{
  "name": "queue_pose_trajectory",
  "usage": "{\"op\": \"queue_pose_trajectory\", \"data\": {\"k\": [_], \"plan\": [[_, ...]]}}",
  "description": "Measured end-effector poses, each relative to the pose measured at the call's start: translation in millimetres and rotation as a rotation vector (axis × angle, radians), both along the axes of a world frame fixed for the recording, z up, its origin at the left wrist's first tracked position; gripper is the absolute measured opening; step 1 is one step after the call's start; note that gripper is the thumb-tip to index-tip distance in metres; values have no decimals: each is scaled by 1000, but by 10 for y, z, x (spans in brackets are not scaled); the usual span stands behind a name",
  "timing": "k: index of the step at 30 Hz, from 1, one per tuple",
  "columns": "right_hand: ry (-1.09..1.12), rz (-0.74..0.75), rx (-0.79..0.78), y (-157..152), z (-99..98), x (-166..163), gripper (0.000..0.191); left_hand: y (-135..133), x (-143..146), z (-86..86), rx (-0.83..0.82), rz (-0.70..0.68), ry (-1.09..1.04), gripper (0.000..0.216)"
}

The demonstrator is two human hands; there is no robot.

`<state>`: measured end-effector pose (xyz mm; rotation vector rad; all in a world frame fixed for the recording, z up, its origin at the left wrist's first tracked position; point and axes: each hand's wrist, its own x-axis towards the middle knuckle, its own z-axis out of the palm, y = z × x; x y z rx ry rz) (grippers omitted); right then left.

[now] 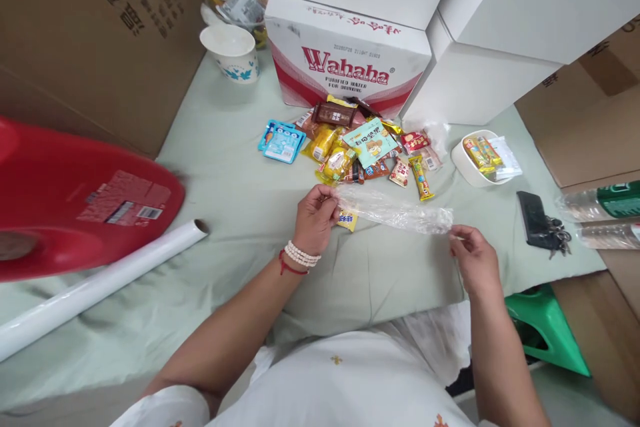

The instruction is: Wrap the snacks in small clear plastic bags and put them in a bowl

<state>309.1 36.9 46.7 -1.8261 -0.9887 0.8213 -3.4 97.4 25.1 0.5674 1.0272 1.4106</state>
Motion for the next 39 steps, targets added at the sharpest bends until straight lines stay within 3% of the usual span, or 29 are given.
{"op": "queue_pose_trajectory", "data": {"k": [3,8,12,17,20,26,33,39], "plan": [[-199,-31,134,11,66,-205,28,-49,58,-26,15,-59,44,22],[-250,479,399,260,249,-1100,15,-118,98,-71,50,-95,123,20],[-330,706,504,561,186,-1521,19,-139,61,-96,123,-97,183,16],[-373,826,520,699,93,-1548,22,-109,1,-97,132,-110,150,38],[-450,898,536,671,80,-1517,22,-71,-5,-68,89,-110,156,37],[-641,826,761,581,23,-1419,24,-18,-29,-32,-22,-124,-55,37],[-678,978,874,538,-68,-1370,37,-35,-59,37,8,-418,27,42],[-627,892,886,498,-50,-1328,34,2,-97,10,-87,-296,-126,33]]}}
